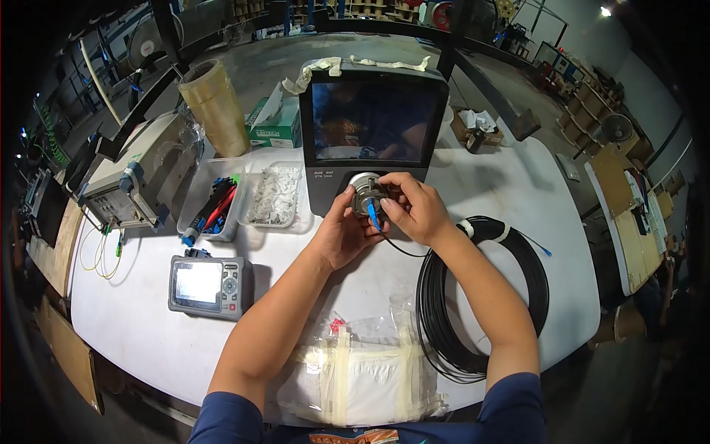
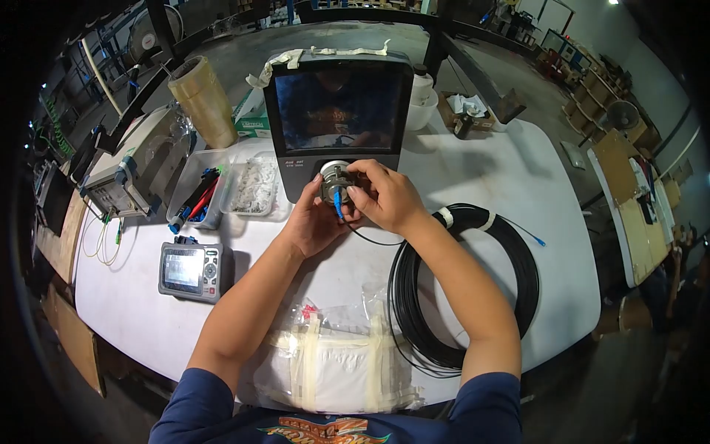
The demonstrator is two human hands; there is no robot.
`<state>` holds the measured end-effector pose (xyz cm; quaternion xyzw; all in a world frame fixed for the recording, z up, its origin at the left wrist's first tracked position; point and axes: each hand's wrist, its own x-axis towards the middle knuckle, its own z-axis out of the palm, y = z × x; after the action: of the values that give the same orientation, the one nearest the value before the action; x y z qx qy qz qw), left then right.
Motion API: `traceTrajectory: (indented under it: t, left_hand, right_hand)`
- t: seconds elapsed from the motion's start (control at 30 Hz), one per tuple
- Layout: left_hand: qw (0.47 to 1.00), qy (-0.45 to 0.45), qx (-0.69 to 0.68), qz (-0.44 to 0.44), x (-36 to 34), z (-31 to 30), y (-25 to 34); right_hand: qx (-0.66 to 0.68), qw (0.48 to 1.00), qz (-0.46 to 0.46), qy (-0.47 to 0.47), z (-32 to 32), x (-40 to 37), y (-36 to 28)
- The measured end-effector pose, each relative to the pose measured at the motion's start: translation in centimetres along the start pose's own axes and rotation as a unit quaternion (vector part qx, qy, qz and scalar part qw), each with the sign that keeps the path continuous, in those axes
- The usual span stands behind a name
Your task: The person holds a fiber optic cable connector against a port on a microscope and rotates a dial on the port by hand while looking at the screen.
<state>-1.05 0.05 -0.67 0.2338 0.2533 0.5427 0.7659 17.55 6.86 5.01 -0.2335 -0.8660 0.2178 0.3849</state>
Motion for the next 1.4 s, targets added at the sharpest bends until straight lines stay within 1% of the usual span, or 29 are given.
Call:
traceTrajectory:
  t: [0.1,0.17,0.2,0.27,0.33,0.4,0.67,1.07,1.13,1.4]
  left_hand:
    - [1.0,0.005,0.0,0.002,0.0,0.0,0.0]
    - [1.0,0.005,-0.003,0.002,-0.2,0.6,0.3]
    - [1.0,0.022,-0.017,-0.001,-0.4,0.9,0.4]
    - [0.999,0.038,-0.032,-0.004,-0.5,1.2,0.4]
    - [0.999,0.028,-0.041,-0.002,-0.5,0.9,0.4]
    - [0.999,0.027,-0.04,-0.002,-0.4,0.8,0.4]
    - [0.999,0.034,-0.029,-0.005,-0.5,0.7,0.6]
    - [0.999,-0.002,-0.051,-0.013,-0.3,0.5,0.5]
    - [0.999,0.018,-0.042,-0.01,-0.4,0.9,0.5]
    - [0.998,0.049,-0.03,-0.002,-0.6,1.4,0.5]
  right_hand:
    - [-0.002,1.0,0.0,-0.001,0.0,0.0,-0.2]
    - [0.024,0.999,0.018,0.021,0.0,0.0,-0.4]
    - [0.024,0.999,0.018,0.021,0.0,0.0,0.0]
    - [-0.029,0.999,-0.013,0.013,-0.2,0.2,0.7]
    - [-0.02,1.0,-0.004,0.011,-0.2,0.0,0.6]
    - [-0.018,1.0,-0.008,-0.014,-0.2,0.0,0.6]
    - [-0.011,1.0,-0.016,-0.01,-0.3,0.0,0.3]
    - [-0.008,1.0,-0.015,-0.009,-0.2,0.0,0.4]
    - [-0.007,1.0,-0.015,-0.01,-0.3,0.0,0.5]
    - [-0.003,1.0,-0.012,-0.021,-0.4,0.0,0.5]
